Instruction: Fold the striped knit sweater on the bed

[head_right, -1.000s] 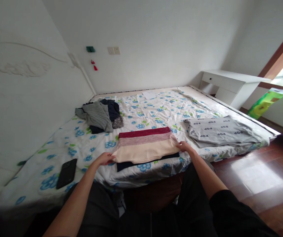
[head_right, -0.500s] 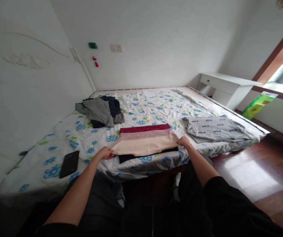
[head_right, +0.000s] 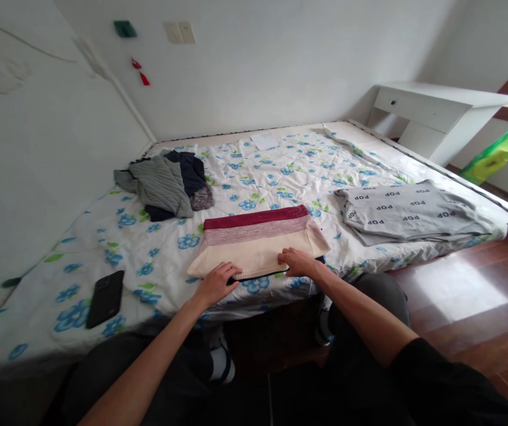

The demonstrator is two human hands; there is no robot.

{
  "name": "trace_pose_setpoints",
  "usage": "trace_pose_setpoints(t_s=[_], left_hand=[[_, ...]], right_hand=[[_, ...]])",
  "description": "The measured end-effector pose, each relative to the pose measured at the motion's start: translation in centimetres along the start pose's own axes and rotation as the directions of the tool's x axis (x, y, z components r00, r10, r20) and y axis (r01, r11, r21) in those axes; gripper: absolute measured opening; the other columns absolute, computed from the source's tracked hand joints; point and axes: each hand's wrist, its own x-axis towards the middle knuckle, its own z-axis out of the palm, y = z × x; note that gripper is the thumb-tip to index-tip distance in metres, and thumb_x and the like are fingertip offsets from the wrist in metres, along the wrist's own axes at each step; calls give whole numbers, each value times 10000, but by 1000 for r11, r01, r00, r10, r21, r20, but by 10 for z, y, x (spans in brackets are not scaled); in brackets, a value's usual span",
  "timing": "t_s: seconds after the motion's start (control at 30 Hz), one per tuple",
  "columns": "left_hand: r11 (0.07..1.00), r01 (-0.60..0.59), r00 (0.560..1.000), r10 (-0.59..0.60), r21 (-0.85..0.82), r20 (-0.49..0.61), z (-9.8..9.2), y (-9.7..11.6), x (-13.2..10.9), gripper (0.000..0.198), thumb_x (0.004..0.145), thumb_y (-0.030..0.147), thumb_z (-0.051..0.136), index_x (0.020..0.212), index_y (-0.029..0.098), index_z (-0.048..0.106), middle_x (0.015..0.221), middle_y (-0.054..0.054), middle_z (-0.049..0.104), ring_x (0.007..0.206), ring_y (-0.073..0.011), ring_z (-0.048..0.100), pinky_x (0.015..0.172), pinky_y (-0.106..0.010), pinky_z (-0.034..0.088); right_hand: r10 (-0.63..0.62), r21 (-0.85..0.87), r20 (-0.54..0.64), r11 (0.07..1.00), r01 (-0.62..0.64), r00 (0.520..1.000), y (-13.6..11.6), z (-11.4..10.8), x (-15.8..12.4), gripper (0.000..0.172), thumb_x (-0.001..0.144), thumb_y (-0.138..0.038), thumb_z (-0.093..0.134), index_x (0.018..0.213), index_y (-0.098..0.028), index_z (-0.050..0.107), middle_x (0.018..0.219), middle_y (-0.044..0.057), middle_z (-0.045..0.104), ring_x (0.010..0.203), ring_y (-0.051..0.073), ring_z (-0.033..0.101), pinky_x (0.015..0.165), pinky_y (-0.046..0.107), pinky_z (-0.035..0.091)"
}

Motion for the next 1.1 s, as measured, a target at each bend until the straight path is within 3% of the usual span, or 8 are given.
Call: trace_pose_setpoints(t_s=[0.17, 0.33, 0.5, 0.6, 0.67, 0.77, 0.9, 1.1], left_hand=[[994, 69, 997, -65, -82, 49, -3, -4, 18, 177, 979, 286, 696, 1053, 273, 856, 1094, -87, 843, 1086, -303, 738, 1015, -413, 567], [981, 106, 980, -75, -164, 187, -12, -6, 23, 132, 910, 340, 749, 887, 278, 864, 982, -91, 825, 996, -293, 749, 962, -387, 546], [918, 191, 930, -55, -349, 365, -33, -21, 37, 309, 924, 536, 771, 987, 269, 914, 1065, -94, 873, 1034, -301, 776, 971, -361, 560], [891, 332, 935, -267, -309, 234, -62, -56, 53, 409, 883, 573, 783, 1100, 248, 903, 1161, -102, 881, 1052, -313, 775, 964, -356, 578], [878, 417, 907, -421, -237, 37, -82, -89, 62, 453, 851, 556, 785, 1168, 245, 874, 1241, -97, 868, 1067, -305, 773, 965, -342, 582], [801, 567, 791, -595, -194, -144, -99, -141, 68, 468, 826, 552, 766, 1182, 255, 825, 1216, -82, 865, 1011, -277, 779, 908, -315, 584], [639, 703, 667, -745, -311, -22, -93, -182, 70, 479, 758, 642, 772, 1008, 234, 781, 928, -71, 840, 845, -277, 759, 715, -305, 561], [748, 626, 777, -620, -222, 103, -74, -184, 89, 474, 751, 723, 739, 665, 262, 668, 696, -35, 718, 711, -255, 662, 639, -313, 444]], right_hand=[[93, 26, -12, 995, -92, 996, 2, -9, 7, 286, 916, -151, 765, 1180, -219, 854, 1139, 54, 855, 1060, 259, 770, 913, 279, 534], [14, 102, 56, 995, -20, 998, 11, -7, 8, 278, 864, -166, 854, 1133, -227, 893, 1145, 58, 874, 1076, 275, 789, 954, 296, 567], [-28, 331, 192, 943, -38, 981, 44, -18, 20, 278, 934, -379, 900, 1171, -233, 908, 1141, 56, 889, 1031, 265, 820, 916, 289, 602], [149, 380, 62, 911, -161, 987, 81, -41, 35, 232, 985, -330, 842, 1189, -236, 901, 1161, 59, 894, 1058, 252, 828, 943, 277, 611], [334, 382, -114, 884, -269, 936, 111, -56, 41, 246, 994, -278, 822, 1227, -229, 884, 1209, 76, 887, 1095, 247, 827, 980, 278, 612], [532, 410, -294, 820, -399, 794, 154, -71, 43, 312, 1018, -285, 808, 1316, -205, 847, 1289, 106, 868, 1097, 243, 827, 997, 299, 617], [680, 512, -186, 683, -521, 709, 189, -73, 42, 434, 1048, -409, 800, 1379, -129, 809, 1166, 140, 875, 994, 250, 829, 862, 297, 637], [700, 428, -135, 679, -596, 701, 188, -63, 61, 456, 985, -541, 856, 1287, -200, 863, 1101, 91, 872, 905, 226, 800, 775, 256, 594]])
